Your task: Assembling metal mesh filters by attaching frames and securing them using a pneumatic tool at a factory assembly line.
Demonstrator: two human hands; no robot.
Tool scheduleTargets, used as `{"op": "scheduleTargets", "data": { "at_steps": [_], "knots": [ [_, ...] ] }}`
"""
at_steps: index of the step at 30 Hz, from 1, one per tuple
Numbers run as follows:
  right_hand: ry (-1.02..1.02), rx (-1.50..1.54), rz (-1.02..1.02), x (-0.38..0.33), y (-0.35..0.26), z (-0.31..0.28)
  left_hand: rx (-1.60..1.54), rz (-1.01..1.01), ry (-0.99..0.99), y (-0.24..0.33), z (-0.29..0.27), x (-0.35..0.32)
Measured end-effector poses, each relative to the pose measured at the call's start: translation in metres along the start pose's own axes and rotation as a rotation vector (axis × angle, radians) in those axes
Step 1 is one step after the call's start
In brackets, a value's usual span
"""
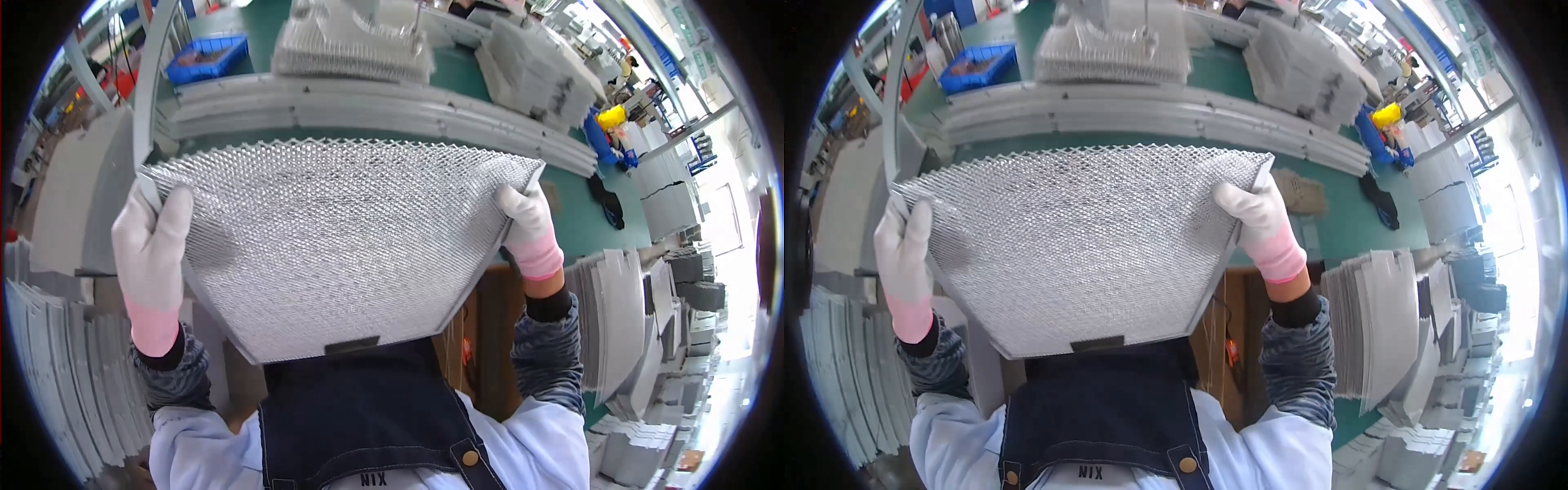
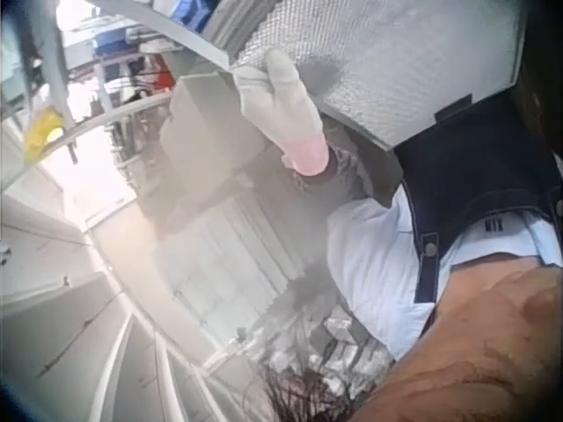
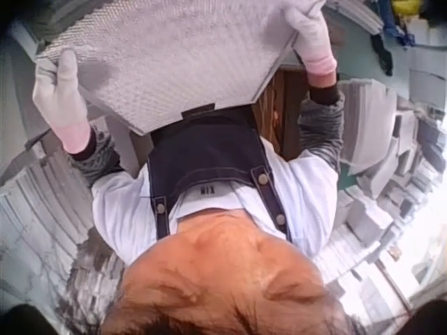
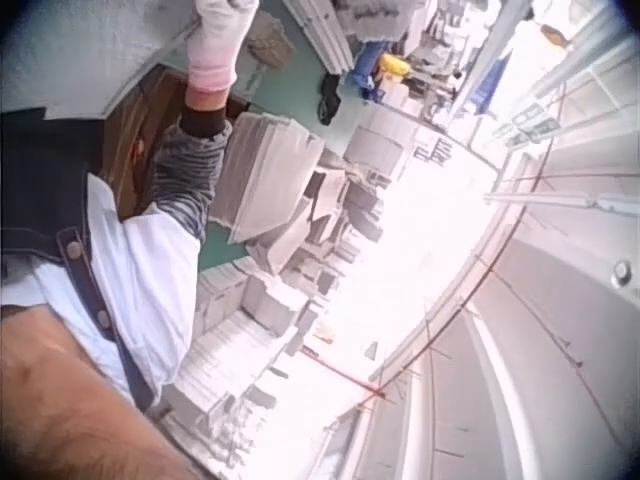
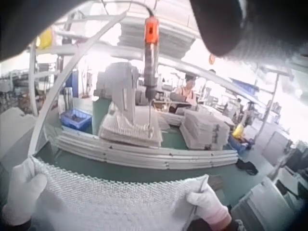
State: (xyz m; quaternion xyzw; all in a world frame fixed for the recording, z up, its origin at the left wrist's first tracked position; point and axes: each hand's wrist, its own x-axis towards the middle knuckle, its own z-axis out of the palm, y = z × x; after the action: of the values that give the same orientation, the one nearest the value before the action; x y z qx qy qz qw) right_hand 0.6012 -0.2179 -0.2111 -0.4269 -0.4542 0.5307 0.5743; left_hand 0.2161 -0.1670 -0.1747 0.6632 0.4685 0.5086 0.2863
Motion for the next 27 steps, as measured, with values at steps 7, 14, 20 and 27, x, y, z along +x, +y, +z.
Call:
{"op": "scheduleTargets", "data": {
  "at_steps": [7, 14, 20, 27],
  "knots": [
    [0.180, 0.124, 0.214, -0.025, 0.044, -0.006, 0.278, 0.351, -0.118, -0.032, -0.012, 0.025],
    [0.188, 0.081, 0.195, -0.031, 0.031, 0.022, 0.573, -0.042, -0.572, -0.002, -0.055, 0.071],
    [0.160, -0.012, 0.110, -0.037, 0.029, 0.022, 0.267, 0.082, -0.613, 0.009, -0.039, 0.065],
    [0.051, -0.125, 0.102, -0.031, 0.031, 0.029, 0.385, 0.100, -0.883, 0.026, -0.064, 0.075]
  ]
}}
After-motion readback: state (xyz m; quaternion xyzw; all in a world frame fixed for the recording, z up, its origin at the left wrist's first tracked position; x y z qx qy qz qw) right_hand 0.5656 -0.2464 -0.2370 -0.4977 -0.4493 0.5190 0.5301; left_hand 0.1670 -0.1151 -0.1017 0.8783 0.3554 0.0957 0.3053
